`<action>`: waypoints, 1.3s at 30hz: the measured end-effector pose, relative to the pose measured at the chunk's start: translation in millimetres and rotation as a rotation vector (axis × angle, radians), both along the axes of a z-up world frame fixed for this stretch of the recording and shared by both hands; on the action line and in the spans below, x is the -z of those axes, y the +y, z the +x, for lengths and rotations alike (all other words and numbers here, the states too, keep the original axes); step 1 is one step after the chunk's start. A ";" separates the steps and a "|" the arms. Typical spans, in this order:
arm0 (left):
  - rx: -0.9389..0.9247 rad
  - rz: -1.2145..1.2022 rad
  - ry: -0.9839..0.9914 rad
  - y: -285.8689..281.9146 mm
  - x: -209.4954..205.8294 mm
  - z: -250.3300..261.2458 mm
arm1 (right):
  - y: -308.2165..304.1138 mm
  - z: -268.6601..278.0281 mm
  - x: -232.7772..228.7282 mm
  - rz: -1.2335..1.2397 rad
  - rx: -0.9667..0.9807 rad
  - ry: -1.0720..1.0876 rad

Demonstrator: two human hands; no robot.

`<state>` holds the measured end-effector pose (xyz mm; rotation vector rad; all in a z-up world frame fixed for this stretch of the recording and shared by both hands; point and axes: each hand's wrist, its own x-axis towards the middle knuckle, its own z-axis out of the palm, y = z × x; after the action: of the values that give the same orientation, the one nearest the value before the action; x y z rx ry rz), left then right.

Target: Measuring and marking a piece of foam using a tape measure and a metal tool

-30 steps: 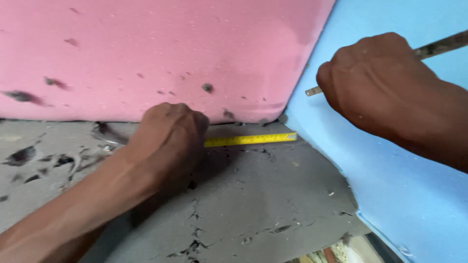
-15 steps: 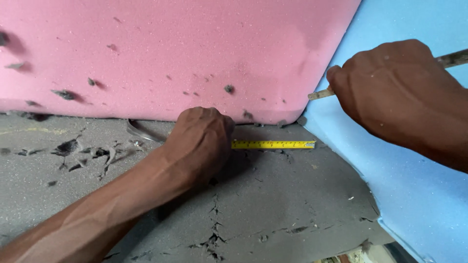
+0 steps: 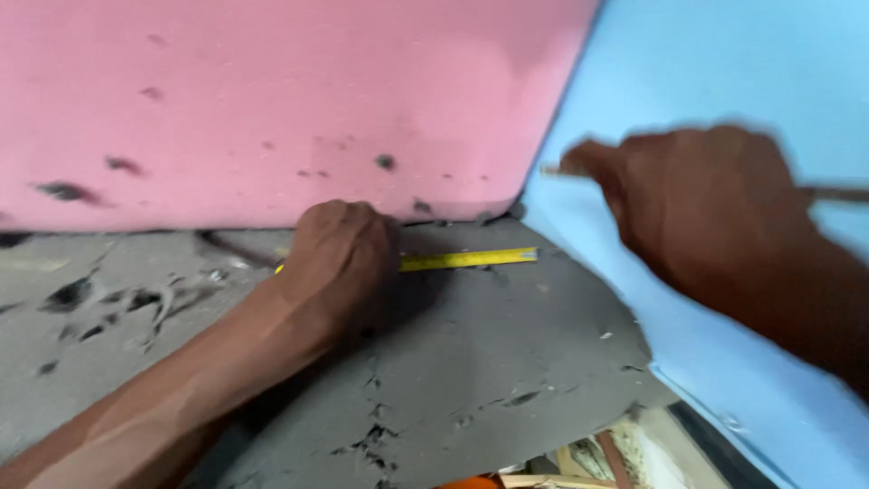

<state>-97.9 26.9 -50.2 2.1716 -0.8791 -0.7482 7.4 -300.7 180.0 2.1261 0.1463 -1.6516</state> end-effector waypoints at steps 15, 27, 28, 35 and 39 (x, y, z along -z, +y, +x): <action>-0.064 -0.109 -0.022 -5.3 3.7 0.0 | 9.2 -111.7 43.8 0.115 0.470 -0.076; -0.004 -0.021 -0.108 -6.6 28.0 -16.7 | -9.9 -102.2 -0.8 -0.035 0.498 -0.024; -0.004 -0.023 -0.108 -8.2 14.2 -8.7 | -5.9 -102.5 12.4 -0.036 0.498 -0.025; -0.037 0.001 0.103 -10.1 -5.0 11.5 | -1.0 -125.7 58.1 0.130 0.632 -0.142; 0.071 0.203 0.047 -16.1 -22.2 19.7 | 10.2 -99.6 5.8 -0.050 0.591 0.058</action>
<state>-78.2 10.8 -28.0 2.2980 -0.8940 -0.9557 -92.2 -290.5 174.1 2.2119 -0.5522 -2.0002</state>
